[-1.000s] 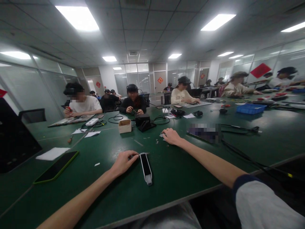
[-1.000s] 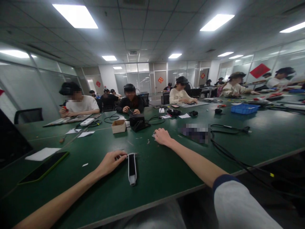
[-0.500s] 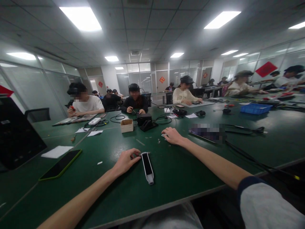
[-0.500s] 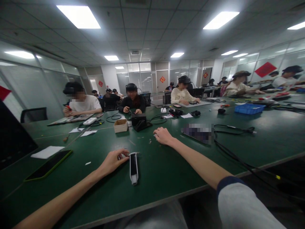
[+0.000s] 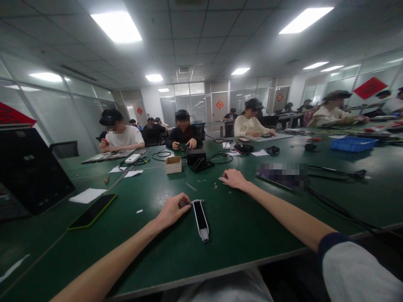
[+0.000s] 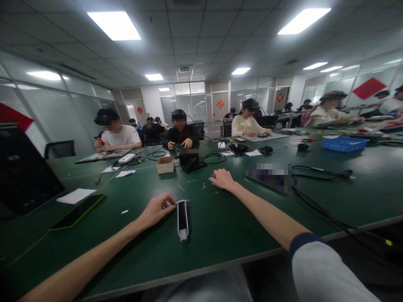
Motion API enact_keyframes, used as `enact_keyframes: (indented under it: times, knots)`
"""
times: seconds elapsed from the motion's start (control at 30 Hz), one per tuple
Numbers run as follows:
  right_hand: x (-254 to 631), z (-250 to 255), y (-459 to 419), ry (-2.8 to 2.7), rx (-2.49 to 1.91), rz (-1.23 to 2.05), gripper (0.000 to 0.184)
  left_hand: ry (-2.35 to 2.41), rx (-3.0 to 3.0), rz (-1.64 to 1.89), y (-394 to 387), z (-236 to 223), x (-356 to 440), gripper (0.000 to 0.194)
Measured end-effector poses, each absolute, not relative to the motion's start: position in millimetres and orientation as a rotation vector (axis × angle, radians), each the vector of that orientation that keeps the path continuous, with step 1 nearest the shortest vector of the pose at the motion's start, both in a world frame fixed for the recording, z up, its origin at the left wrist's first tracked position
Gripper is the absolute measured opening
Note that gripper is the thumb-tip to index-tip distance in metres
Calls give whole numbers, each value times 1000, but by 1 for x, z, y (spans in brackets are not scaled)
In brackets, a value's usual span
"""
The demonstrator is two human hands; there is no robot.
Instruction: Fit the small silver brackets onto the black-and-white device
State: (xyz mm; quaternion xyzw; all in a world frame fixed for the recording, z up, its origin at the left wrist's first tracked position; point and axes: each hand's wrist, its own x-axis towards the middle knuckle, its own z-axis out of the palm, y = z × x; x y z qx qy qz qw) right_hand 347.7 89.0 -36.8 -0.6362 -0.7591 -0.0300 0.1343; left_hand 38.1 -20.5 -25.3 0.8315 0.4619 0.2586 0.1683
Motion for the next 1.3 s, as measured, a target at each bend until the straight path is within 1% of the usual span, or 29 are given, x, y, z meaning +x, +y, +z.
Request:
enact_keyframes:
  times: [0.3,0.47,0.53,0.67,0.77,0.87,0.97,1.17,1.3]
  knots:
    - [347,-30,88,-2186,-1833,-6,34,1309,2353,721,-23,-21,41,18]
    - [348,-31,91,-2171,-1799,45,27,1328,2348,704,-26,-17,42,18]
    - [349,-32,92,-2156,-1796,79,28,1334,2353,697,-26,-18,41,18]
    - [350,-31,93,-2137,-1804,143,40,1329,2367,709,-24,-22,40,17]
    - [350,-30,92,-2166,-1782,156,35,1318,2372,718,-23,-22,40,17]
    - [349,-29,90,-2176,-1765,128,27,1332,2377,705,-24,-20,40,18]
    - [348,-28,87,-2162,-1737,72,23,1339,2365,694,-24,-20,40,19]
    - [341,-16,73,-2080,-1602,-143,27,1333,2350,721,-25,-20,40,22]
    - [324,-3,54,-2061,-1405,-195,22,1373,2322,775,-30,-13,42,30]
